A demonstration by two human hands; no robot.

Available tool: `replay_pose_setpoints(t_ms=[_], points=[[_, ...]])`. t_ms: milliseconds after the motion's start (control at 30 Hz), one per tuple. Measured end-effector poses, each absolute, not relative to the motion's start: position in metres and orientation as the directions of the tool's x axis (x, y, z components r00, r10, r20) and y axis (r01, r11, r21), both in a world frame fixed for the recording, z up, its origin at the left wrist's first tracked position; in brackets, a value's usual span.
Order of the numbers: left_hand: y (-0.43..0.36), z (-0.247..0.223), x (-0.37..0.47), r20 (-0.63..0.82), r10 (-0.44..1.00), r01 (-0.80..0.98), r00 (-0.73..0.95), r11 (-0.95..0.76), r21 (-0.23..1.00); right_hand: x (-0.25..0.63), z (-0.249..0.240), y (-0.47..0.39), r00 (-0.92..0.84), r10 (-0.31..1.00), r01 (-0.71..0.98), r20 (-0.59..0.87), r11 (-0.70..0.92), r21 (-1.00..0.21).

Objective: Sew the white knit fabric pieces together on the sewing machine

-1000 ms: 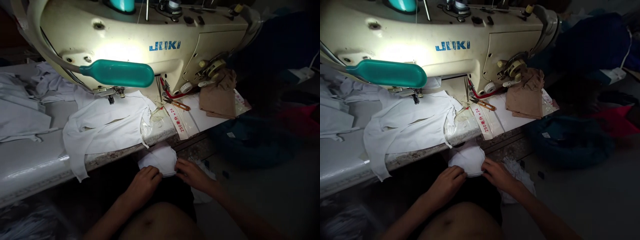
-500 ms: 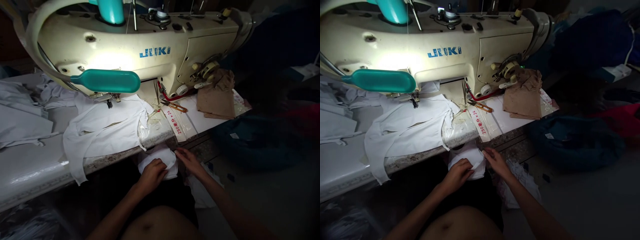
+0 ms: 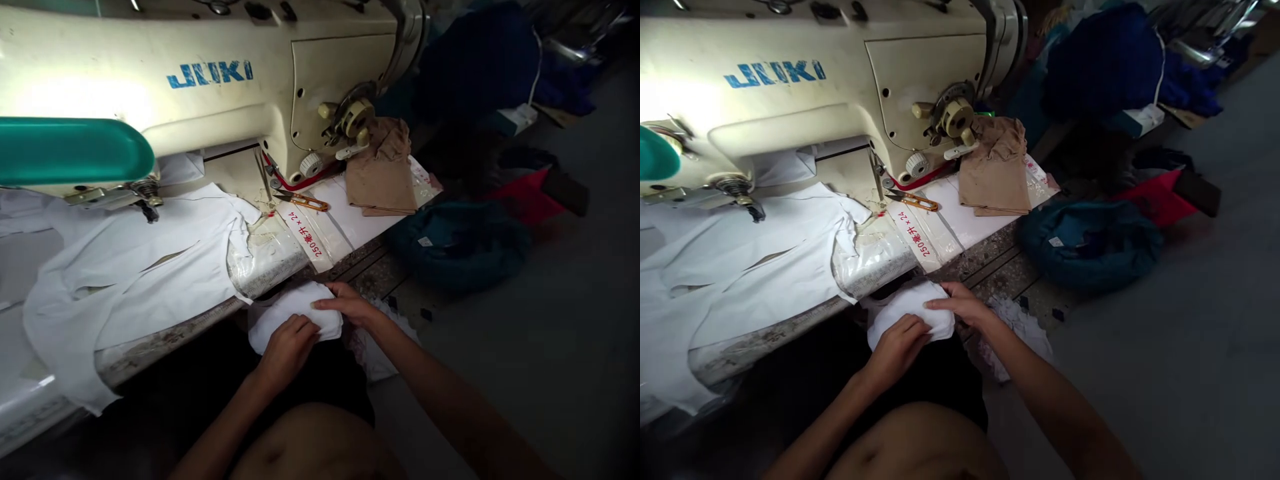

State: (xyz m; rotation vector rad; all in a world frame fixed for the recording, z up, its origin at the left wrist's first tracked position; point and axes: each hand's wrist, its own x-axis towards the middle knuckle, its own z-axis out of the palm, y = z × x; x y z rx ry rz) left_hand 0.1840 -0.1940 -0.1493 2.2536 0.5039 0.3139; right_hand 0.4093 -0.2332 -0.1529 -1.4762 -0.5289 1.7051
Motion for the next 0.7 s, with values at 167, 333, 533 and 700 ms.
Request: replay_pose_setpoints(t_ms=[167, 333, 533, 700], points=[[-0.192, -0.150, 0.199, 0.038, 0.453, 0.273, 0.891, -0.600, 0.752, 0.428, -0.164, -0.228, -0.045, 0.757, -0.296, -0.652, -0.633, -0.715], [-0.194, -0.160, 0.200, -0.018, 0.458, 0.323, 0.889, -0.600, 0.732, 0.423, -0.199, -0.241, -0.006, 0.735, -0.297, -0.678, -0.649, -0.701], [-0.194, -0.158, 0.200, -0.035, 0.455, 0.322, 0.890, -0.573, 0.754, 0.417, -0.211, -0.236, 0.104, 0.764, -0.372, -0.636, -0.563, -0.738], [-0.190, -0.155, 0.196, -0.021, 0.454, 0.289, 0.891, -0.531, 0.797, 0.404, -0.210, -0.209, 0.170, 0.806, -0.355, -0.566, -0.486, -0.798]])
